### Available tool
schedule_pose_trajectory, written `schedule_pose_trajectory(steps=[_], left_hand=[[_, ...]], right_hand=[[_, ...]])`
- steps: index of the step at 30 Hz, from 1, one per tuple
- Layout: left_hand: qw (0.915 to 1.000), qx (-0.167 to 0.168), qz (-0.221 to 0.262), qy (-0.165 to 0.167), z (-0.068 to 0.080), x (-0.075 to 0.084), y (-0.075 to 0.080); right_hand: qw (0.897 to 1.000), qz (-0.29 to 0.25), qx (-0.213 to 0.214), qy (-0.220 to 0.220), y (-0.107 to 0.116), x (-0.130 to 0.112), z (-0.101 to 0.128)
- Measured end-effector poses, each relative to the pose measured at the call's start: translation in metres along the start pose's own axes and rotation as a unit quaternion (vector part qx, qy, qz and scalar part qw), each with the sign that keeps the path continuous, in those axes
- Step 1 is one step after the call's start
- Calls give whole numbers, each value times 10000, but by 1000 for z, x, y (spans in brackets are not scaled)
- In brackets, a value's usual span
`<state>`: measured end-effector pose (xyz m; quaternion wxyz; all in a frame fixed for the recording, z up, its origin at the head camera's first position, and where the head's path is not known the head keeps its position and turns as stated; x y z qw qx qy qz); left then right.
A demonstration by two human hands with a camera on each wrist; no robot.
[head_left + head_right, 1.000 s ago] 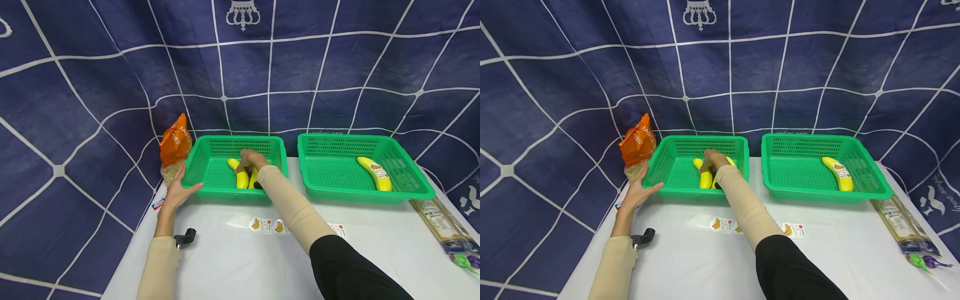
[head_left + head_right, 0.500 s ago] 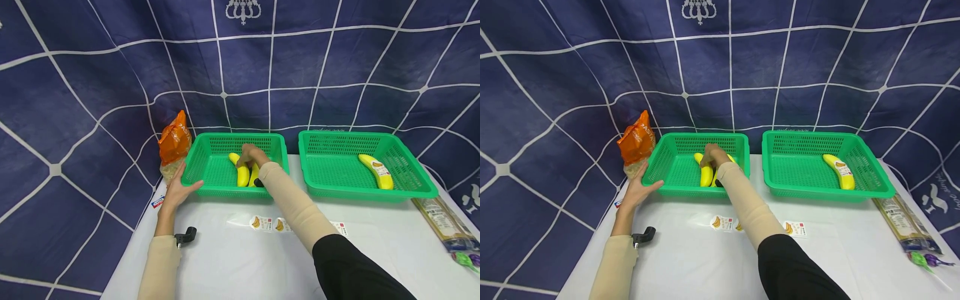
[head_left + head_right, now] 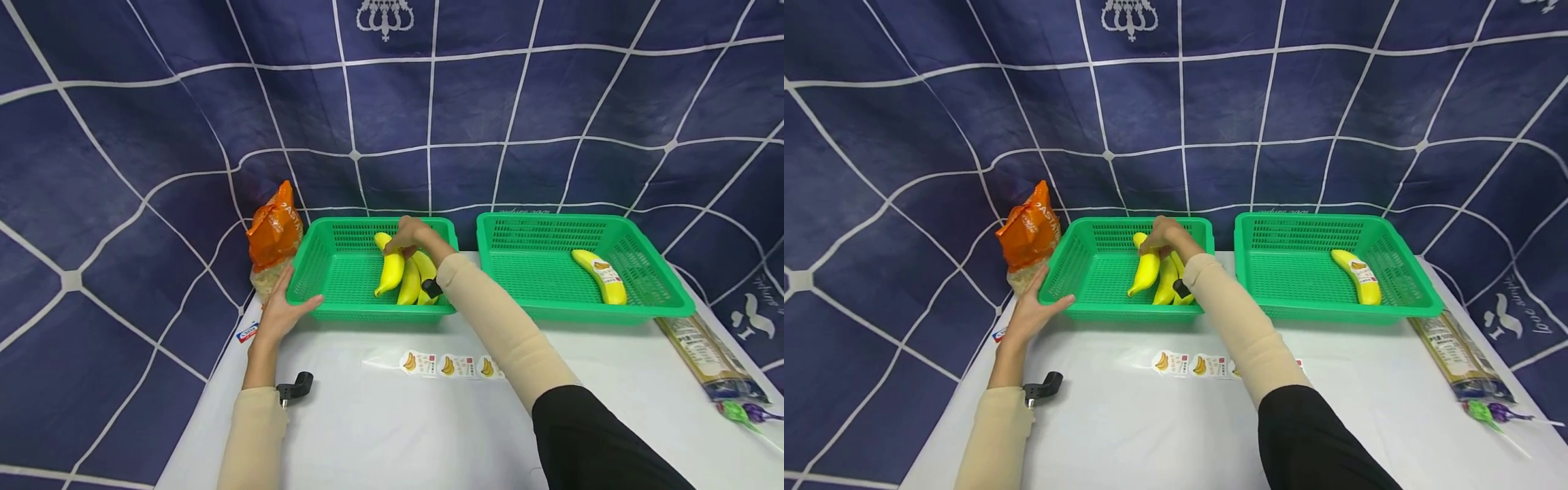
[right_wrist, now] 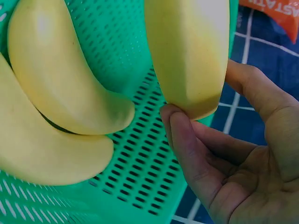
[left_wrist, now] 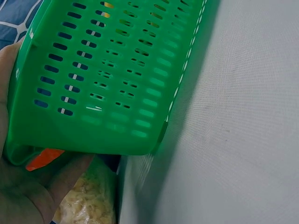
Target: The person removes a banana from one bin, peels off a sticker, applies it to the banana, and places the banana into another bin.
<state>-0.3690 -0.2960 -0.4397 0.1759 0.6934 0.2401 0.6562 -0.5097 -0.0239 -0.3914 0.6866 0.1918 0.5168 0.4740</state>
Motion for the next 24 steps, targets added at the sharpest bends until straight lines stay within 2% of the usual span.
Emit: schedule_pose_trajectory(steps=[8,14,18,24], left_hand=[[10000,-11,71,66,4,2,1],[10000,51,-31,-9,3,7,7],[10000,48,-73,-12,2,8,8],[10000,-55,-57,57,4,8,2]], right_hand=[[9994,-206,253,123,24,1,37],[9981,37,561,256,46,8,73],[9977,75,614,265,50,19,99],[9985,-34,549,-11,49,50,137]])
Point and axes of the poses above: each hand's wrist, its own z-axis away from the middle knuckle, its own y-axis out of the back of the hand, x = y × z, the point moved 10 cm from there along -z, towards the middle knuckle, and after that the axes turned 3 degrees about -y, right-handed, at the moved point
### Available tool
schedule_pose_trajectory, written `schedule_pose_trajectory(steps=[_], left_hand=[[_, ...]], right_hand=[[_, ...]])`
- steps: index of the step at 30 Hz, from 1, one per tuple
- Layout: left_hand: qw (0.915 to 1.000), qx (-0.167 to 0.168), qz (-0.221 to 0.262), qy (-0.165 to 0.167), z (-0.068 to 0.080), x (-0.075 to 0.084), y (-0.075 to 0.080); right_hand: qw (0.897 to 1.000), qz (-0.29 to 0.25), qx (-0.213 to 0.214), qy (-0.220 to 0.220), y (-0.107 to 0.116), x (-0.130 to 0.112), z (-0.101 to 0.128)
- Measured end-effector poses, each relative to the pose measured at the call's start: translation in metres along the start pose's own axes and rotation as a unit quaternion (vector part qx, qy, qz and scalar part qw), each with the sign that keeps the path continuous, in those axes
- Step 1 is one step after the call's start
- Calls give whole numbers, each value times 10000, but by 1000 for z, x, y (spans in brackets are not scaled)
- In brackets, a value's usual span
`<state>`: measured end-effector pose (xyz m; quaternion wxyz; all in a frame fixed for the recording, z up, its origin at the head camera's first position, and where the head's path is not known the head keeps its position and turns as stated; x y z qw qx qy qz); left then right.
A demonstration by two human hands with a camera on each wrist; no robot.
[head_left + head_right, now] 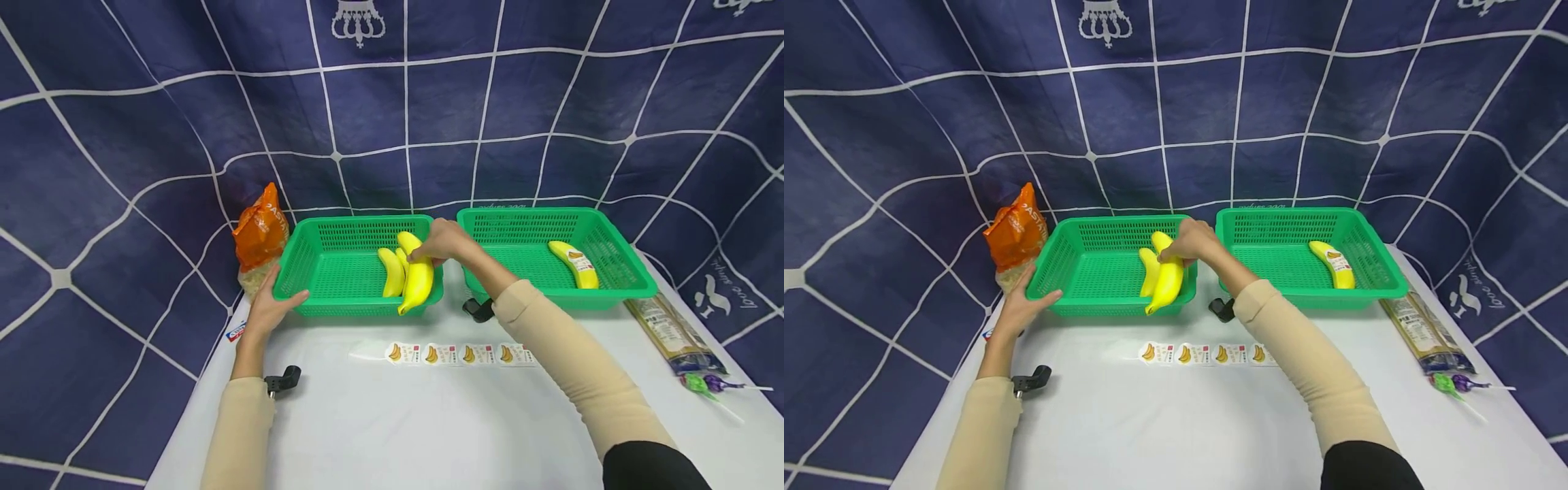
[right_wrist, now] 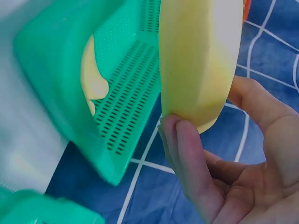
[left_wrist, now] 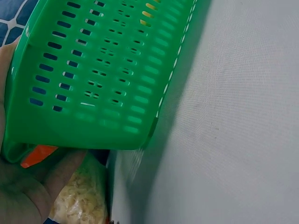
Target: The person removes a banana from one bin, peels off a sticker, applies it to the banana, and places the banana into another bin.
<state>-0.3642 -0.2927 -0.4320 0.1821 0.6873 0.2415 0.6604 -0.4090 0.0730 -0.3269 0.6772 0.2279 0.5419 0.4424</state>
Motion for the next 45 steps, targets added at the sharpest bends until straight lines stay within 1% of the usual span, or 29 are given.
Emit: schedule_pose_trajectory(steps=[3,7,10,14,17,25,29,33,37,41,45], left_hand=[[10000,-39,37,54,1,-1,-2],[10000,-33,55,40,2,0,-2],[10000,-35,31,11,2,0,-2],[10000,-77,37,23,2,0,-3],[10000,-77,43,30,1,0,-2],[9999,-120,-35,68,2,2,-2],[9999,-116,-38,101,3,3,-3],[9999,-67,-95,126,4,2,-3],[9998,67,-184,55,4,2,-2],[9997,179,-188,9,4,2,-1],[9996,241,-133,78,4,2,0]], right_hand=[[9999,-96,85,-94,4,14,16],[9997,-152,214,31,5,29,38],[9994,-164,301,87,2,41,55],[9989,-263,386,-6,-7,60,75],[9981,-466,402,-81,-20,75,87],[9923,-1085,392,-458,-70,114,118],[9899,-1205,379,-649,-91,130,130],[9893,-1248,358,-670,-110,139,140],[9879,-1321,421,-697,-122,147,147],[9871,-1331,388,-800,-134,154,151],[9876,-1310,283,-817,-146,158,152]])
Point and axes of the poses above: each hand's wrist, its own z-axis away from the middle knuckle, its own y-axis out of the back of the hand, x = y × z, the point moved 10 cm from there along -z, towards the middle knuckle, and after that the axes turned 3 degrees about -y, right-handed, at the moved point
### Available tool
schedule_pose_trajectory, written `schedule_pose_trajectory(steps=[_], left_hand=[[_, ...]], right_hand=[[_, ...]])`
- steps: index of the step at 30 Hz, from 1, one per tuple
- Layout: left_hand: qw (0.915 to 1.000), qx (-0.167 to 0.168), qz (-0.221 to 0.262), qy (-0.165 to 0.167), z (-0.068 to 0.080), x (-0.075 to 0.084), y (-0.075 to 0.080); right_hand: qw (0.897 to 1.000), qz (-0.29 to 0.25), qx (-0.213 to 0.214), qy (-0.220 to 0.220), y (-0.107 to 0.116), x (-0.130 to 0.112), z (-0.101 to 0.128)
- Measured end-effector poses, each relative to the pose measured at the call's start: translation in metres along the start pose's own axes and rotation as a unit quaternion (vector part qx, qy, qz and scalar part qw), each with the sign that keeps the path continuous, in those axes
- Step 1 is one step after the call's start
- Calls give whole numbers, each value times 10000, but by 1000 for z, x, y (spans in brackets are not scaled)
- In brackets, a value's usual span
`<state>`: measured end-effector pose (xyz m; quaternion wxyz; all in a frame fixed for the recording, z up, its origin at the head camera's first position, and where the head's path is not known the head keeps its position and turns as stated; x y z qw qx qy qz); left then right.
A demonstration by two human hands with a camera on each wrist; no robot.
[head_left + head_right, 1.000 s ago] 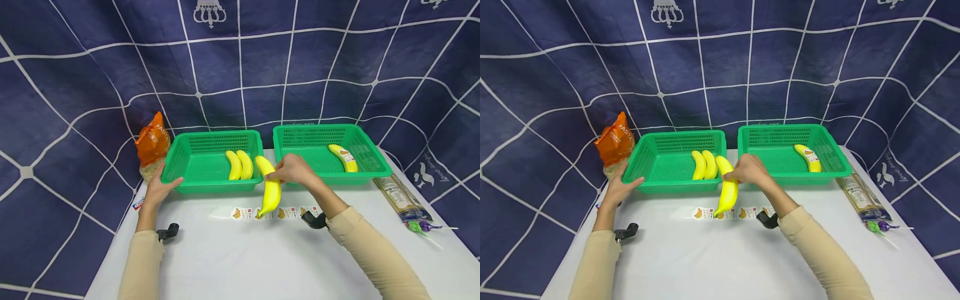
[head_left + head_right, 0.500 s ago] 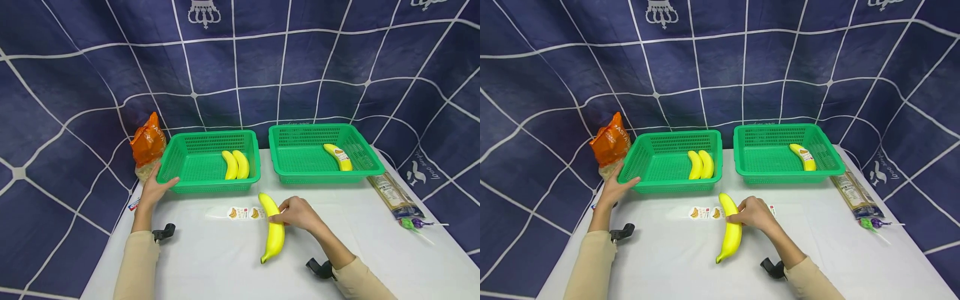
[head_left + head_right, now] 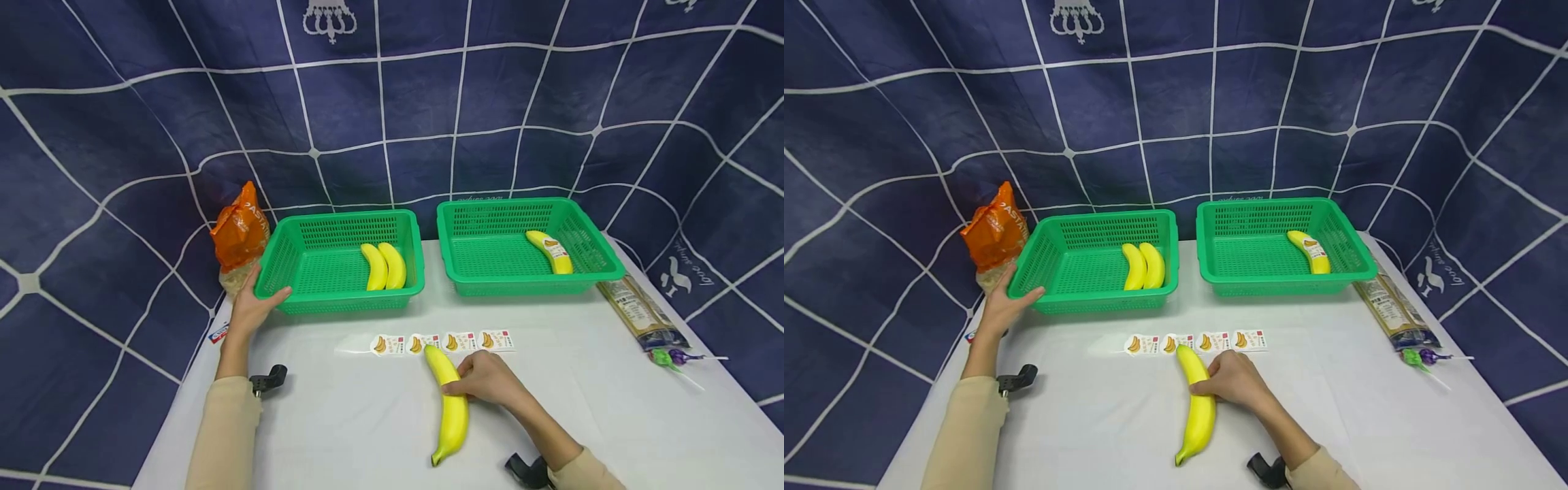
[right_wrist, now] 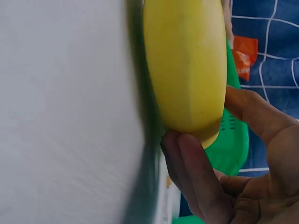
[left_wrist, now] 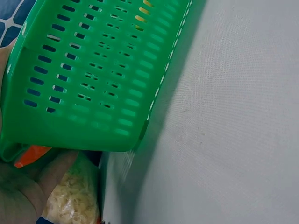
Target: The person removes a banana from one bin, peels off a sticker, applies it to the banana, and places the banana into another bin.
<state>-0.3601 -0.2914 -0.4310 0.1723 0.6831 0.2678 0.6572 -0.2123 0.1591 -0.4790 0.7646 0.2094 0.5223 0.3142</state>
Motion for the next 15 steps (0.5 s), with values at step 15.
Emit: schedule_pose_trajectory(steps=[15], left_hand=[[9998,192,-51,-33,3,-1,3]], right_hand=[[9999,152,-9,29,-4,0,0]])
Point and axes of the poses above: each hand's wrist, its own z-axis away from the middle knuckle, its own y-axis out of the back of the hand, x = y × z, the point moved 10 cm from there along -z, towards the middle knuckle, and after that the axes turned 3 degrees about -y, right-handed, at the moved point
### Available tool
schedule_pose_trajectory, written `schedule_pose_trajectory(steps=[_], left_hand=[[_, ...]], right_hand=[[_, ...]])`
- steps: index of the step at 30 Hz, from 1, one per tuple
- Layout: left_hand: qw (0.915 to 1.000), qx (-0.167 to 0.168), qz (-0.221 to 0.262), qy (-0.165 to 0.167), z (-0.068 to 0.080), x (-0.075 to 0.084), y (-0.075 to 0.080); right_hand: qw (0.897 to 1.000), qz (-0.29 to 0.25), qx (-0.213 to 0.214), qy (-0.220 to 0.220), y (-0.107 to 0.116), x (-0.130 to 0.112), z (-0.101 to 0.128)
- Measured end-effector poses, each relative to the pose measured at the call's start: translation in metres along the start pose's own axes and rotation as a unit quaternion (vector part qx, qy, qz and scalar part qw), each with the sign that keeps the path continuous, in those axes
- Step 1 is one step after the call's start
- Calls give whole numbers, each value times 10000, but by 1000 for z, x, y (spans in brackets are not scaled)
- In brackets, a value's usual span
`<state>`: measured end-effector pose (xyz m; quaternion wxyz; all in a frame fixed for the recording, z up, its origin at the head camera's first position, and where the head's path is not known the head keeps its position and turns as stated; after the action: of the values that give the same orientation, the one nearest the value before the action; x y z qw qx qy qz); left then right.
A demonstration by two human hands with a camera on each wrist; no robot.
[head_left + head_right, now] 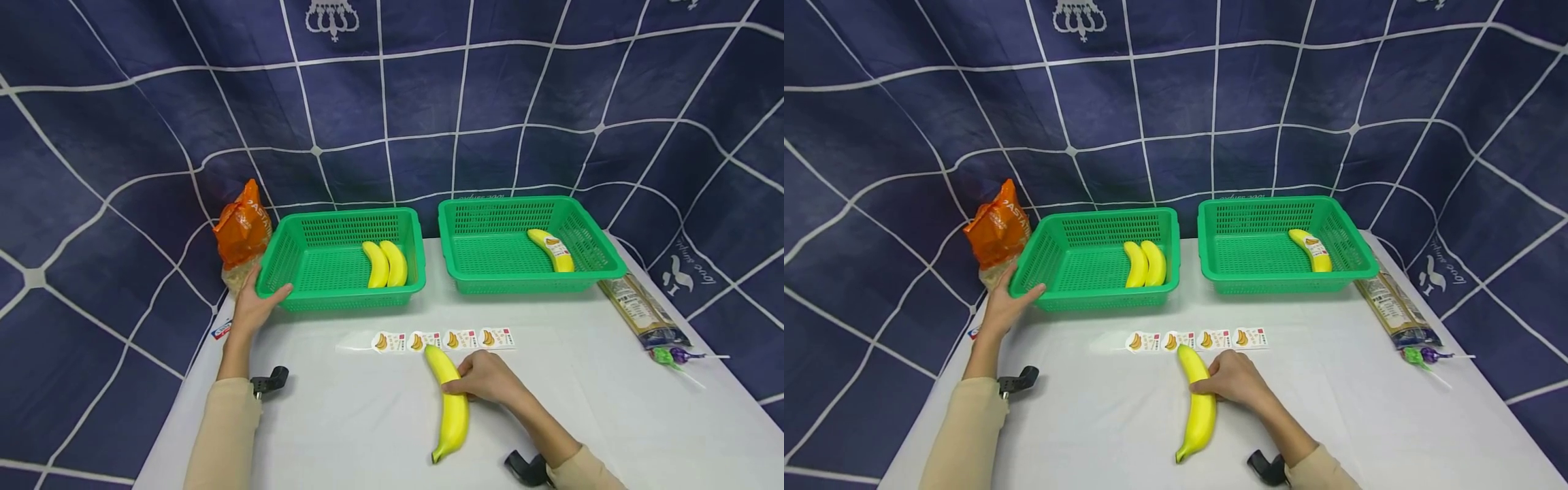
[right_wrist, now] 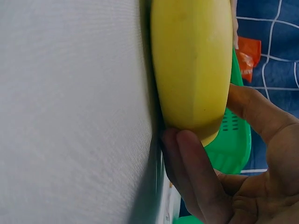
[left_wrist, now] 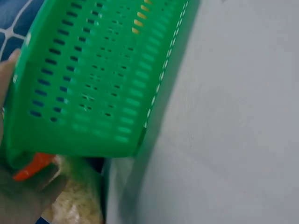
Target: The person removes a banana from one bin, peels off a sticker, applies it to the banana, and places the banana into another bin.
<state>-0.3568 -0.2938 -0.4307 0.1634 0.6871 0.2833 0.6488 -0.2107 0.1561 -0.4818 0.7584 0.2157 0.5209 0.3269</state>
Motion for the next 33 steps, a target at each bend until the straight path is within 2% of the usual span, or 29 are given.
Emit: schedule_pose_trajectory(steps=[4,7,9,12,14,17,22,25,28,33], left_hand=[[9988,354,-273,-186,17,17,7],[9933,765,-541,-678,38,40,13],[9865,962,-754,-1089,54,60,11],[9767,960,-1024,-1626,81,88,1],[9717,737,-1224,-1884,97,104,-12],[9636,199,-1560,-2164,118,120,-38],[9422,-848,-2047,-2514,139,127,-86],[9329,-1469,-2215,-2428,146,118,-112],[9283,-2052,-2249,-2133,153,106,-133],[9223,-2582,-2232,-1812,157,93,-153]], right_hand=[[10000,-23,-13,-40,0,1,0],[10000,-34,-27,-90,0,2,0],[9999,-18,-39,-119,0,3,1],[9999,-8,-70,-122,0,3,1],[9999,-15,-96,-92,0,2,2],[9999,-16,-131,-34,0,1,1],[9999,-46,-114,-55,0,2,1],[9998,-98,-125,-73,-1,3,1],[9998,-128,-135,-53,-2,3,1],[9997,-177,-166,-36,-4,3,2]])
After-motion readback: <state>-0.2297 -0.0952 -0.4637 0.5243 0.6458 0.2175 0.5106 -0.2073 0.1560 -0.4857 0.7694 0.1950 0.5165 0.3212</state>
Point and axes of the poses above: each hand's wrist, its own z-axis away from the middle knuckle, its own y-axis out of the back of the hand, x = y × z, the point moved 10 cm from there along -z, towards the middle knuckle, and after that the axes turned 3 degrees about -y, right-handed, at the moved point
